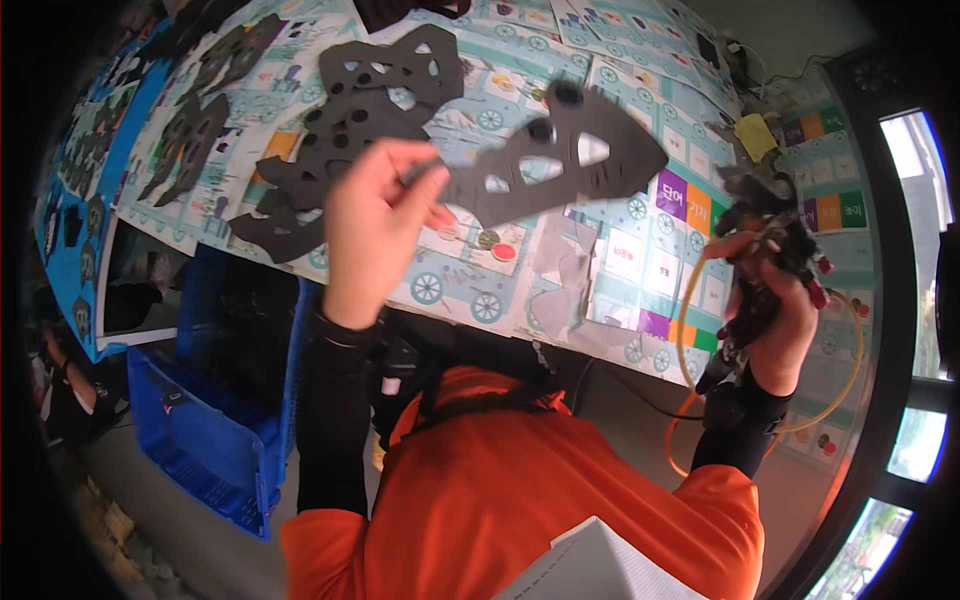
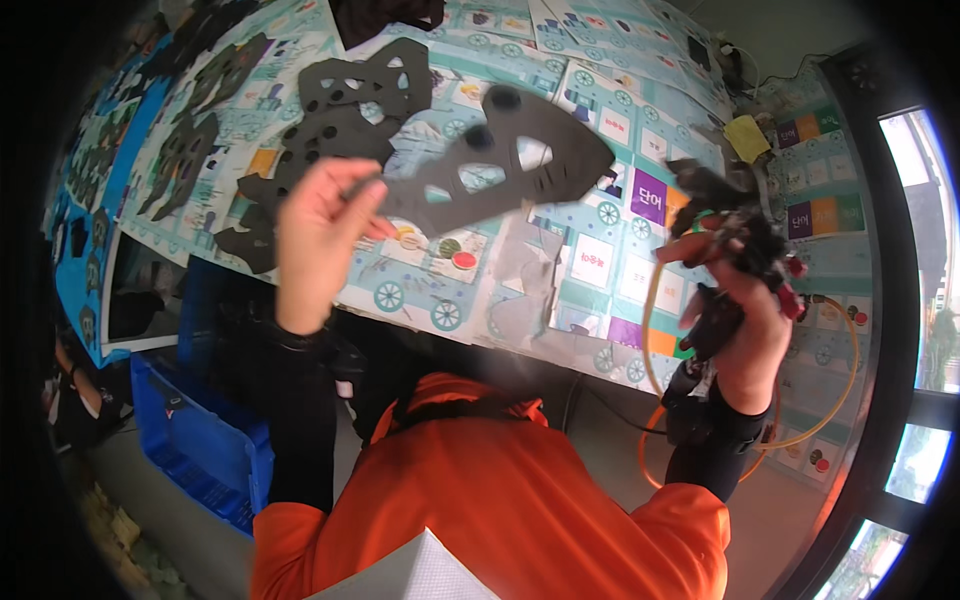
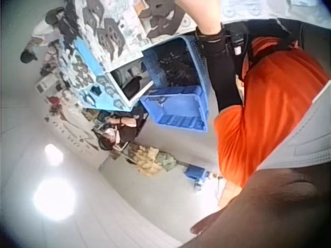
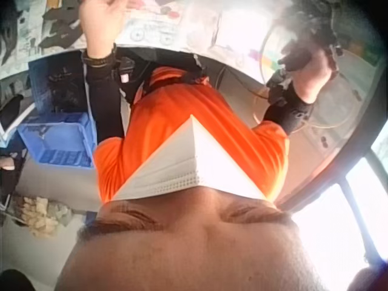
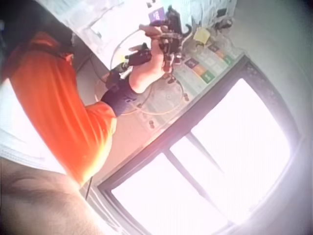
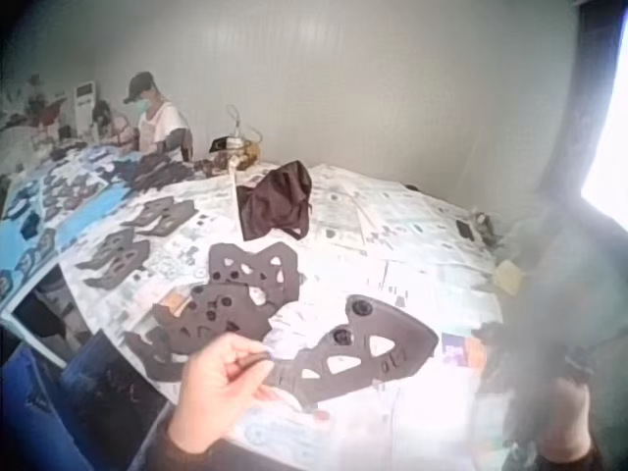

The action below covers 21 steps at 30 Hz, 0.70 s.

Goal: Applying adhesive to grey shoe upper components using a pneumatic spray gun.

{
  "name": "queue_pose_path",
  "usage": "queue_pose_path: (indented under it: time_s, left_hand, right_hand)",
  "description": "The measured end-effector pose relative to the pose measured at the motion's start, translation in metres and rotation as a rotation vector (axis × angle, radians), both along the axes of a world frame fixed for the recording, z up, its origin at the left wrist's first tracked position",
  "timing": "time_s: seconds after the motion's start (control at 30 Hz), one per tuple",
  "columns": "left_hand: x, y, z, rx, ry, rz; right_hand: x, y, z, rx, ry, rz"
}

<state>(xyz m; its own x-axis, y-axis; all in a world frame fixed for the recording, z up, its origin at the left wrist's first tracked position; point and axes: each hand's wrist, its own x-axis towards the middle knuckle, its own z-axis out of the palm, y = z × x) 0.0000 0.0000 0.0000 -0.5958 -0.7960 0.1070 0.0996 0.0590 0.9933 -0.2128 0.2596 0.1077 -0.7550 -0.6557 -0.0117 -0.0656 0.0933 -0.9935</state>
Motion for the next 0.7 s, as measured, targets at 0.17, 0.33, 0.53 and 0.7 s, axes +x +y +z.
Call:
queue_pose_path:
  time_s: [0.17,0.33,0.53,0.7]
  left_hand:
    - [-0.006,0.042,-0.076,0.044,-0.292,-0.037]
    - [-0.002,0.047,-0.099,-0.63,-0.29,0.167]
    - [-0.001,0.051,-0.098,-0.469,-0.269,0.299]
    - [-0.002,0.042,-0.1,-0.699,-0.321,0.152]
  right_hand:
    - [0.015,-0.022,-0.031,0.35,-0.163,0.234]
    - [0.027,-0.043,-0.064,0.441,-0.334,0.311]
    - [0.023,-0.048,-0.063,0.454,-0.259,0.276]
    - [0.029,-0.054,-0.064,0.574,-0.338,0.302]
